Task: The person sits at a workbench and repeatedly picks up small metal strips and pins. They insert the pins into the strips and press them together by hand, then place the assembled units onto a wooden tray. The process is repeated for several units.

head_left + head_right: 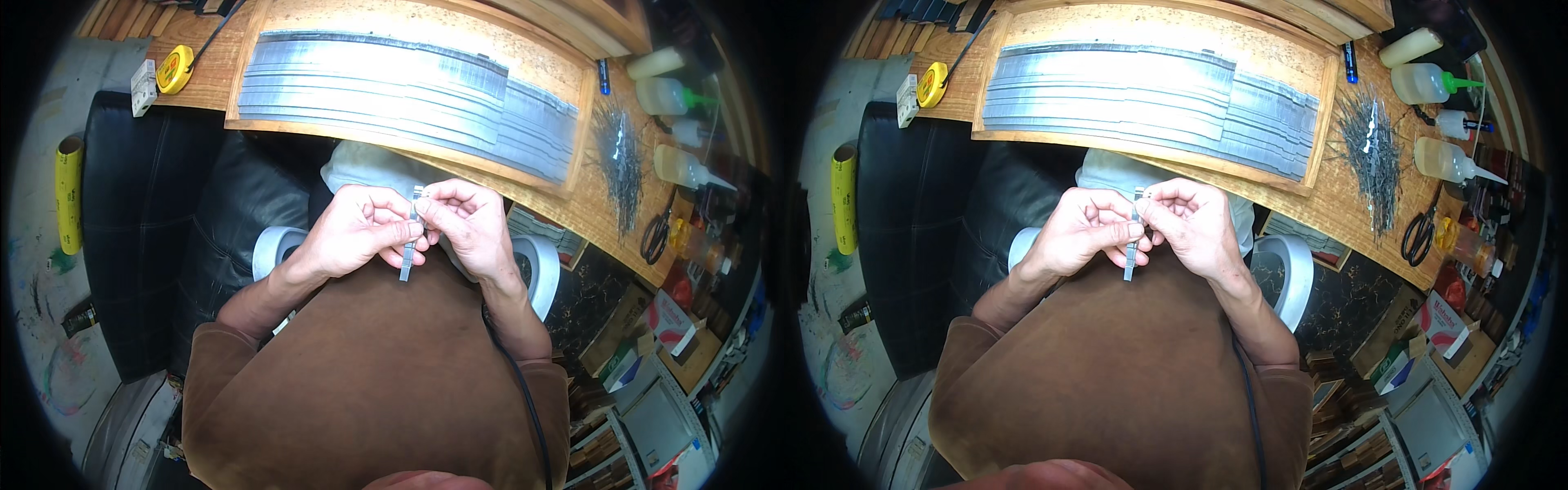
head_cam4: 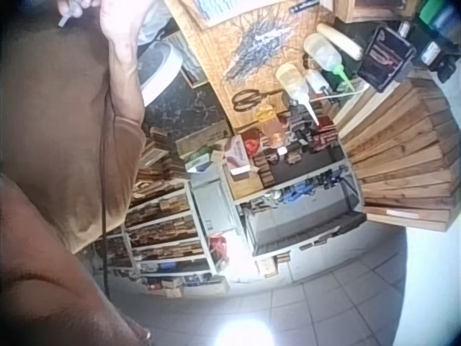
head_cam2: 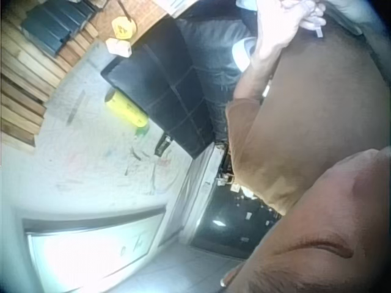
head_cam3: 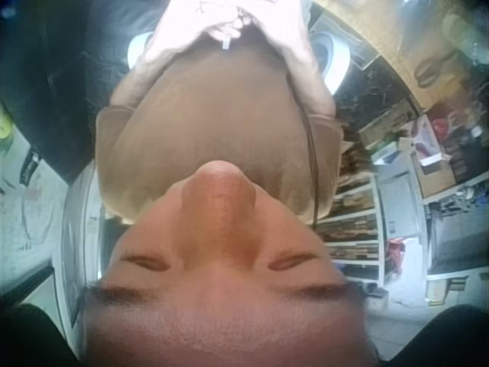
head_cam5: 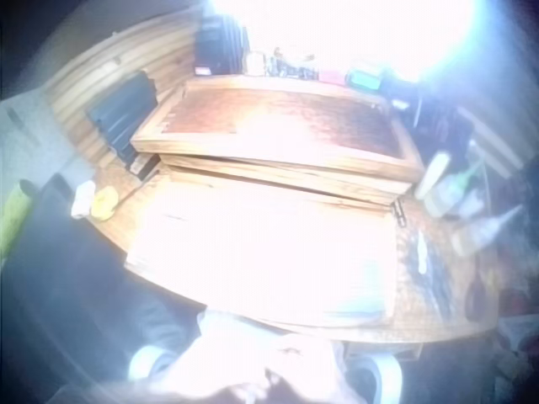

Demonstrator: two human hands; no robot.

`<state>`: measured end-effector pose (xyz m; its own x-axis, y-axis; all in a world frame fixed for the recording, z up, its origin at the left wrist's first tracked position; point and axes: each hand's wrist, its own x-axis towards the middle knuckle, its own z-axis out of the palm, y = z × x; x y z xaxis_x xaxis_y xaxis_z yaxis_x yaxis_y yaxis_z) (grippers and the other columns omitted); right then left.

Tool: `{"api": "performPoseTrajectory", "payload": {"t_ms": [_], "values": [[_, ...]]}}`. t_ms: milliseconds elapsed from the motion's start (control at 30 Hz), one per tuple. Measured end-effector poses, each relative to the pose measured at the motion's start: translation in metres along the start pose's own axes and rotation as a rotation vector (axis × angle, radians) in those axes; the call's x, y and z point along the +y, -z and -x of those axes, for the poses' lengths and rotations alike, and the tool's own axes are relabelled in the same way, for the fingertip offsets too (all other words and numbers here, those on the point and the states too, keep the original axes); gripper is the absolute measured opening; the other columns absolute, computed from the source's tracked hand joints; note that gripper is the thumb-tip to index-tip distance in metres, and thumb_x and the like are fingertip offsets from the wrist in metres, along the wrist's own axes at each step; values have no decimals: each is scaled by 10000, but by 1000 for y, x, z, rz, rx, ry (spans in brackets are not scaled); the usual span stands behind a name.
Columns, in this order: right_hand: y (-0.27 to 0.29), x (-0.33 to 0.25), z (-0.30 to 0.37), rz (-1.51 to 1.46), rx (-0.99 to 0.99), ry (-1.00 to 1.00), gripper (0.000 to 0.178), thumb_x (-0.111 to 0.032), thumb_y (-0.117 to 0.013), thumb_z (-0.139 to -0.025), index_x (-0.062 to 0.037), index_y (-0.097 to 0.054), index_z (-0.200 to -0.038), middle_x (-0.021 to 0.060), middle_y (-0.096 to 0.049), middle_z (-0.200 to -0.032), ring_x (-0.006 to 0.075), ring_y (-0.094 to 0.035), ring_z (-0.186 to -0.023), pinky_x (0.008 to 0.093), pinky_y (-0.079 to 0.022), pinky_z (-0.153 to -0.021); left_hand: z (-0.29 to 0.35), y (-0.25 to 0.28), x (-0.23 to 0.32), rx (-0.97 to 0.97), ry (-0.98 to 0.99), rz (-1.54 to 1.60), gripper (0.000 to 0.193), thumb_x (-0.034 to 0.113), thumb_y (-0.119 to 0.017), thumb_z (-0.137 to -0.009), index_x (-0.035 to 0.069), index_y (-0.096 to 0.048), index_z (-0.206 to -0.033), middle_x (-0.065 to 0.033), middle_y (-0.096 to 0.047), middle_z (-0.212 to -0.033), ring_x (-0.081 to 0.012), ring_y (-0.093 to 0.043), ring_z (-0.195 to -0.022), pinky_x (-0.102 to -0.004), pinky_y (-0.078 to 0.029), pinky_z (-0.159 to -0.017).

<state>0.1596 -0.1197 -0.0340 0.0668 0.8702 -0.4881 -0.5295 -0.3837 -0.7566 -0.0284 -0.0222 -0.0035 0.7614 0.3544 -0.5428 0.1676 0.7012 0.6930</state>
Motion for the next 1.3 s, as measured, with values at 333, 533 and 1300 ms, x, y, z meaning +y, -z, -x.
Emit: {"api": "performPoseTrajectory", "payload": {"t_ms": [333, 533, 1300], "values": [[-3, -4, 2, 36, 9, 8, 115, -16, -723, -987, 55, -720, -1078, 84, -739, -901, 86, -666, -704, 217, -551, -651, 0, -1, -2, 28, -14, -19, 168, 73, -681, -1033, -79, -712, -1098, -130, -788, -957, -157, -784, -842, -229, -630, -673], [-4, -6, 2, 77, 4, 17, 91, -15, -717, -993, 44, -721, -1061, 68, -733, -883, 76, -659, -708, 210, -543, -653, 1, -3, -3, 54, -20, -44, 160, 65, -682, -1031, -77, -709, -1100, -127, -786, -957, -157, -782, -846, -240, -628, -683], [-6, -11, 8, 50, 56, 72, 40, 14, -704, -992, 38, -711, -1024, 57, -719, -854, 87, -681, -713, 212, -553, -658, 0, -1, -14, 42, -85, -14, 203, 113, -687, -1049, -64, -706, -1146, -128, -789, -1012, -172, -779, -891, -270, -638, -743]]}}
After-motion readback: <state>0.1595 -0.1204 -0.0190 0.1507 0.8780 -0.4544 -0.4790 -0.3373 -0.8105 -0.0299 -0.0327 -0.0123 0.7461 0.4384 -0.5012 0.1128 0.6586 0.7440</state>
